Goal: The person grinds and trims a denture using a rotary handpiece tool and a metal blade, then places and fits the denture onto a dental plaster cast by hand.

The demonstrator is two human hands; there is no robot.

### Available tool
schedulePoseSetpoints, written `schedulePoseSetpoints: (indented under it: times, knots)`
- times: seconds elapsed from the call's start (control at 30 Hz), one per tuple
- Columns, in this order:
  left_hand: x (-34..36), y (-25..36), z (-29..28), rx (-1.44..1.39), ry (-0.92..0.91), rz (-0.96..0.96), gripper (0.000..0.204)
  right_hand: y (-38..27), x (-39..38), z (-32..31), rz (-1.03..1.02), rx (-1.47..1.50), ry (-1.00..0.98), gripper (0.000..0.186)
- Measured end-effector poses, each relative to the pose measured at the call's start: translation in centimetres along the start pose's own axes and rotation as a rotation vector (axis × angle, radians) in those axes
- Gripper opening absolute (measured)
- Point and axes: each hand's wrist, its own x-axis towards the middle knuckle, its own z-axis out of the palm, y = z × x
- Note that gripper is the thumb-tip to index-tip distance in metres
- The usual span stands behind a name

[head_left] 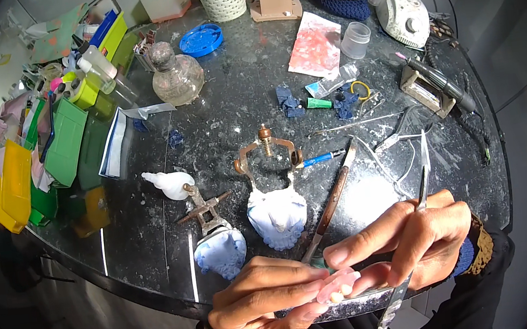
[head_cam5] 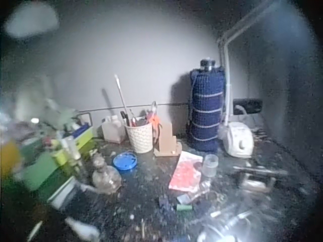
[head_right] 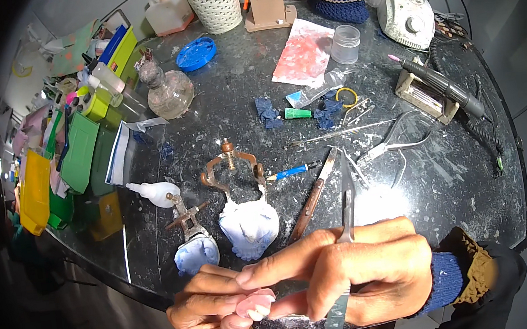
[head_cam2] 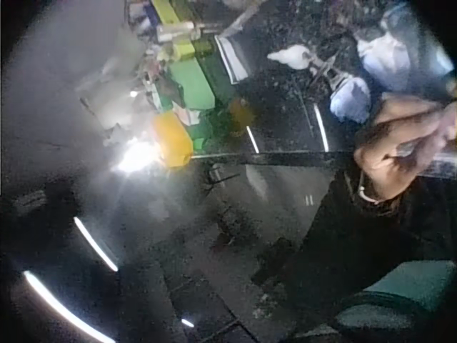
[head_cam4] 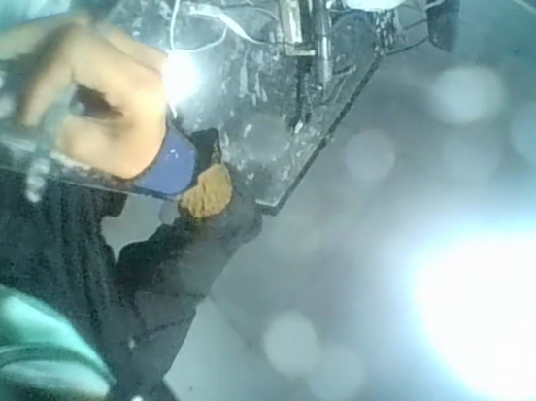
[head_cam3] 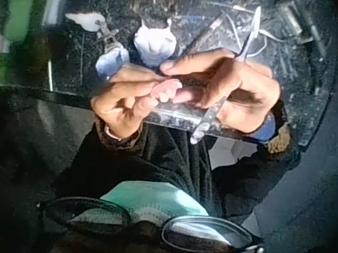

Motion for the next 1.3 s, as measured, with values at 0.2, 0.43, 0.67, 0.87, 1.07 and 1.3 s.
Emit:
schedulePoseSetpoints:
  times: [0.2, 0.43, 0.67, 0.87, 1.07, 1.3]
  knots:
    - [-1.2, -0.2, 0.2, 0.106, 0.129, -0.008, 0.020, 0.0, -0.2, 0.2, 0.123, 0.088, 0.068, 0.022]
    - [-0.7, 0.2, 0.6, 0.133, 0.139, -0.001, 0.017, 0.0, -0.3, 0.6, 0.109, 0.132, 0.108, 0.022]
    - [-0.6, 0.3, 0.5, 0.243, 0.121, 0.088, 0.016, 0.4, -0.9, 0.4, 0.033, 0.261, 0.107, 0.016]
    - [-0.7, -0.1, 0.1, 0.345, 0.087, 0.245, 0.017, 0.6, -0.7, 0.0, 0.024, 0.244, 0.032, 0.014]
    - [-0.8, 0.6, 0.3, 0.485, 0.105, 0.338, 0.017, 0.7, -0.4, -0.5, -0.010, 0.260, -0.056, 0.015]
    - [-1.9, 0.2, 0.4, 0.301, 0.292, 0.341, 0.047, 2.0, -0.4, -1.4, -0.245, 0.109, -0.235, 0.012]
